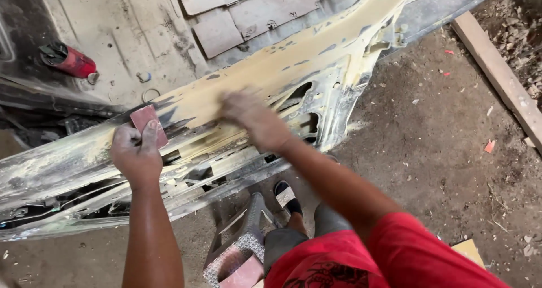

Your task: The person sands a car bumper with a sanding block, moving it back and forth across the surface to smooth the material. The person then uses their hands to peel off loose pieces of the bumper's surface.

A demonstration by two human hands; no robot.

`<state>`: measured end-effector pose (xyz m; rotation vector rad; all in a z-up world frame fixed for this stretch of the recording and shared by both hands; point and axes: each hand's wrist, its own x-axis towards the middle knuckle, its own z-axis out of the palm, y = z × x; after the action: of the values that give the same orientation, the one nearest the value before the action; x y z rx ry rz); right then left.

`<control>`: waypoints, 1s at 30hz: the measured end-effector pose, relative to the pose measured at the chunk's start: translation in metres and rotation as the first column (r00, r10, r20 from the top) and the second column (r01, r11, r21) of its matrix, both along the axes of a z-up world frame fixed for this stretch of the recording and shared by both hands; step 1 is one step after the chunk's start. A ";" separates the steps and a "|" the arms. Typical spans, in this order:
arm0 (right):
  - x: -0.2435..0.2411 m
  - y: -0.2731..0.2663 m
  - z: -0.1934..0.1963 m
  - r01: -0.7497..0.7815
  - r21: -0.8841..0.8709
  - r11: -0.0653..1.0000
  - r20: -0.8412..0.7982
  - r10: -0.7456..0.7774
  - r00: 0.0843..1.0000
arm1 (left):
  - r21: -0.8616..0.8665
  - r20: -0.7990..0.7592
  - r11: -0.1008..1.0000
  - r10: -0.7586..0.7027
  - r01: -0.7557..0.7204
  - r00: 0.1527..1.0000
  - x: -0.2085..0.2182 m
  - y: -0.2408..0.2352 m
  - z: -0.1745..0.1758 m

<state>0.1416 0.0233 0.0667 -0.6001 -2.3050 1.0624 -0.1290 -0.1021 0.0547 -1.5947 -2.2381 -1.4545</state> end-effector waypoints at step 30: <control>0.164 0.064 -0.088 0.473 -0.643 0.602 -0.089 -0.672 0.735 | -0.151 -0.262 0.949 -0.310 0.278 0.914 0.296 0.187 0.028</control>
<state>0.3054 0.0870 -0.0211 -1.2192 -1.2844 1.3874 0.1672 0.0849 0.0824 -2.1001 -2.0148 -1.0736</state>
